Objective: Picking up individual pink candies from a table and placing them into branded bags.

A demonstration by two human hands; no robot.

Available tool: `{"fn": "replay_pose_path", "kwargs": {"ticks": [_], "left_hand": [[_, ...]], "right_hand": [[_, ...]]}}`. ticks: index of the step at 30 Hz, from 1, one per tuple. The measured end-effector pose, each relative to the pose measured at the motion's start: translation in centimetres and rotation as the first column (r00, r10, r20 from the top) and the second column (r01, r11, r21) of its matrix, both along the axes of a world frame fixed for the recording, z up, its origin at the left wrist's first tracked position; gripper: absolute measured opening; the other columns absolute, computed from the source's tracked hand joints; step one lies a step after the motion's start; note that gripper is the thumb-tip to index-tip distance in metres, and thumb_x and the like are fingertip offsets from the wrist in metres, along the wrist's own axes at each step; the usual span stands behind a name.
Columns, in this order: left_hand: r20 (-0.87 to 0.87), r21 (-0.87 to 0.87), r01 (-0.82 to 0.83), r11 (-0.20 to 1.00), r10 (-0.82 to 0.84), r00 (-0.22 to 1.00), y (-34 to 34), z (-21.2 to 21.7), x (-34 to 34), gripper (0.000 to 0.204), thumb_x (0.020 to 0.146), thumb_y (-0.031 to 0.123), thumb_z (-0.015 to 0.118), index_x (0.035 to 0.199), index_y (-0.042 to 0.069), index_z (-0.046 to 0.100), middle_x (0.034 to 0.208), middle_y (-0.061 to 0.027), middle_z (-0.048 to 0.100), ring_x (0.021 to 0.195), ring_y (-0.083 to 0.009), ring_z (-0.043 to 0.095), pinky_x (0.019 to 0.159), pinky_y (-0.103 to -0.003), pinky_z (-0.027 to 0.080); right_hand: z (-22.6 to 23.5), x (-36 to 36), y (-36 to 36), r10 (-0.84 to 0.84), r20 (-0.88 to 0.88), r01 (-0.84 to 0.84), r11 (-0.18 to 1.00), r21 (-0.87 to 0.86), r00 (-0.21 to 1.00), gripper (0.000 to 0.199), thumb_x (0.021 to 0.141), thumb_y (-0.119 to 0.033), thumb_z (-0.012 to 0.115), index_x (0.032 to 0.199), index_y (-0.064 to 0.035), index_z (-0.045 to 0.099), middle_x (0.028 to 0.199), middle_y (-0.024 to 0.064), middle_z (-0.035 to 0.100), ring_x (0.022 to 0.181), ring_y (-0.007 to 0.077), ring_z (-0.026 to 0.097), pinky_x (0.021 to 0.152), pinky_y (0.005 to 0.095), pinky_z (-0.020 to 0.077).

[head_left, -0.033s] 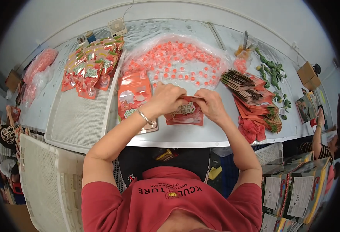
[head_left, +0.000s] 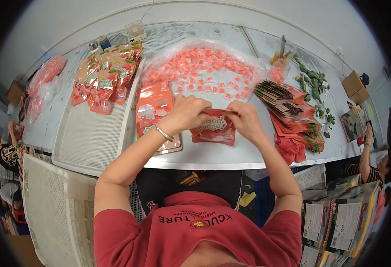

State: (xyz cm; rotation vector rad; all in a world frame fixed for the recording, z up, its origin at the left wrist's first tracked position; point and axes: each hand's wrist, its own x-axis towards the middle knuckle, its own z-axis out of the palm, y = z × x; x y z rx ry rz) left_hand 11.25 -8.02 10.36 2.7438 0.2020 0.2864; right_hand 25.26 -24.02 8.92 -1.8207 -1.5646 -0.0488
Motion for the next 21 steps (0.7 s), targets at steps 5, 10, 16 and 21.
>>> {"fn": "replay_pose_path", "kwargs": {"ticks": [5, 10, 16, 21], "left_hand": [[0.107, -0.011, 0.042, 0.999, -0.041, 0.993, 0.0, -1.3, -0.4, 0.006, 0.076, 0.016, 0.065, 0.075, 0.01, 0.067, 0.07, -0.0068, 0.063, 0.071, -0.0264, 0.059, 0.073, -0.037, 0.032], [0.13, 0.061, 0.007, 0.998, -0.015, 0.991, -0.1, -2.2, -0.7, 0.009, 0.077, 0.017, 0.065, 0.078, 0.008, 0.068, 0.071, -0.0095, 0.063, 0.071, -0.0264, 0.06, 0.073, -0.038, 0.034], [0.325, -0.236, 0.056, 0.97, 0.025, 0.945, 1.7, -1.8, -2.3, 0.01, 0.073, 0.012, 0.065, 0.079, 0.003, 0.066, 0.067, -0.0143, 0.062, 0.065, -0.0302, 0.061, 0.059, -0.041, 0.044], [0.433, 0.023, -0.053, 0.998, 0.038, 0.9, 0.9, -1.0, -2.3, 0.01, 0.07, 0.003, 0.064, 0.079, 0.001, 0.065, 0.068, -0.0156, 0.062, 0.064, -0.0258, 0.063, 0.059, -0.036, 0.047]], "right_hand": [[3.6, 0.0, 0.6, 0.099, 0.051, -0.087, 0.976, -0.201, 0.994, 0.017, 0.078, -0.02, 0.066, 0.085, -0.0044, 0.066, 0.073, 0.0134, 0.062, 0.069, 0.0285, 0.061, 0.059, 0.0375, 0.0463], [2.5, -1.4, 3.1, 0.248, 0.378, -0.114, 0.933, -0.342, 0.892, 0.016, 0.076, -0.021, 0.065, 0.084, -0.0082, 0.066, 0.072, 0.0127, 0.062, 0.069, 0.0304, 0.061, 0.059, 0.0409, 0.0472], [3.0, -2.5, 2.4, 0.132, 0.356, -0.061, 0.977, -0.206, 0.925, 0.01, 0.074, -0.016, 0.066, 0.081, -0.009, 0.064, 0.071, 0.0112, 0.058, 0.068, 0.031, 0.059, 0.059, 0.0413, 0.0461], [4.0, -2.3, 3.5, 0.176, 0.24, -0.125, 0.969, -0.214, 0.955, 0.013, 0.076, -0.016, 0.064, 0.074, -0.0049, 0.059, 0.072, 0.0128, 0.059, 0.067, 0.0326, 0.058, 0.058, 0.0411, 0.0447]]}}
